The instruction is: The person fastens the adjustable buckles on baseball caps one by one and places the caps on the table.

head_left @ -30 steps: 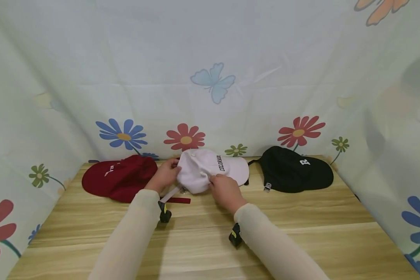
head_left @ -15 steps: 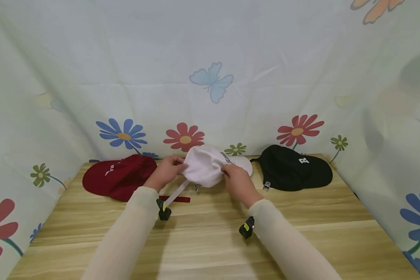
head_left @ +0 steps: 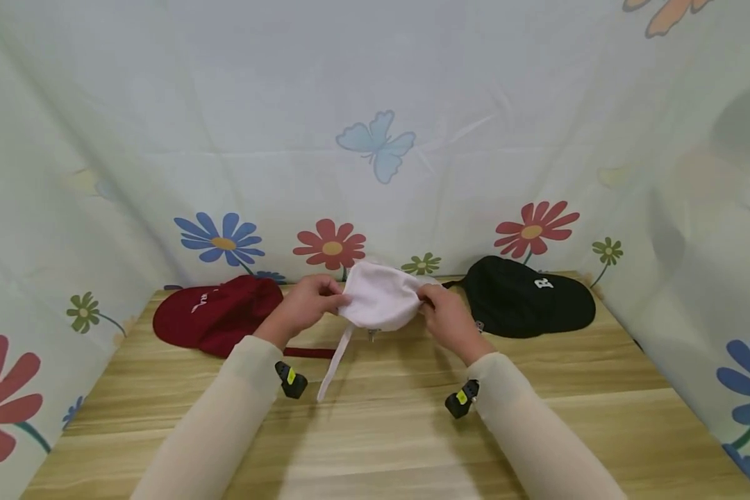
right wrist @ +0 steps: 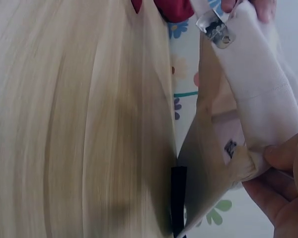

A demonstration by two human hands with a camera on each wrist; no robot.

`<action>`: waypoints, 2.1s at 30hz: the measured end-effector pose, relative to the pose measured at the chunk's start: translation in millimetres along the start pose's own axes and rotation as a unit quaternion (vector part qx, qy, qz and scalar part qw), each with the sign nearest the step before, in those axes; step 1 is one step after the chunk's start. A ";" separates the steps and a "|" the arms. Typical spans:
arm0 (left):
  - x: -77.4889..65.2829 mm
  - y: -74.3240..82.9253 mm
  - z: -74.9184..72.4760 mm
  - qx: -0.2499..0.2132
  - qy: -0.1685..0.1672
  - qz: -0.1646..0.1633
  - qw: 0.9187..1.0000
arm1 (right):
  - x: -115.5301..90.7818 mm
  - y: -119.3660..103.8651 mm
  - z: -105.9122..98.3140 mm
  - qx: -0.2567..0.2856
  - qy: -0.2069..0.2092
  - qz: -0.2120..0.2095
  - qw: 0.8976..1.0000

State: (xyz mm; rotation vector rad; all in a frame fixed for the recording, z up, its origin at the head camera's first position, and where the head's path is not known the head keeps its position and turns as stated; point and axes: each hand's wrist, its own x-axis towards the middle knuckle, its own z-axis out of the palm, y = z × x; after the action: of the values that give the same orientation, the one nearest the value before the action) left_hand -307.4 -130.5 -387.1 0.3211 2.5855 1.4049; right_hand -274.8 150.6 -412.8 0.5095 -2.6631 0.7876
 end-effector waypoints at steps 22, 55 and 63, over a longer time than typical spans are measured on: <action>-66.4 78.6 30.8 -0.051 -0.053 0.057 0.996 | -33.5 21.0 -26.3 0.051 0.034 -0.038 0.997; -83.2 91.7 55.6 -0.091 0.038 0.046 0.994 | -79.9 4.3 -22.6 0.067 0.189 -0.032 0.979; -82.3 93.9 56.9 -0.103 0.036 0.050 0.993 | -94.7 -17.3 -17.5 0.095 0.165 -0.099 0.977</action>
State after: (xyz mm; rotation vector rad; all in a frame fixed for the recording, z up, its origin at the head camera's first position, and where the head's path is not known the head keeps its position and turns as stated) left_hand -204.0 -57.6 -334.0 0.3791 2.4812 1.7303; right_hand -180.1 170.2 -428.2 0.6210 -2.2071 0.9769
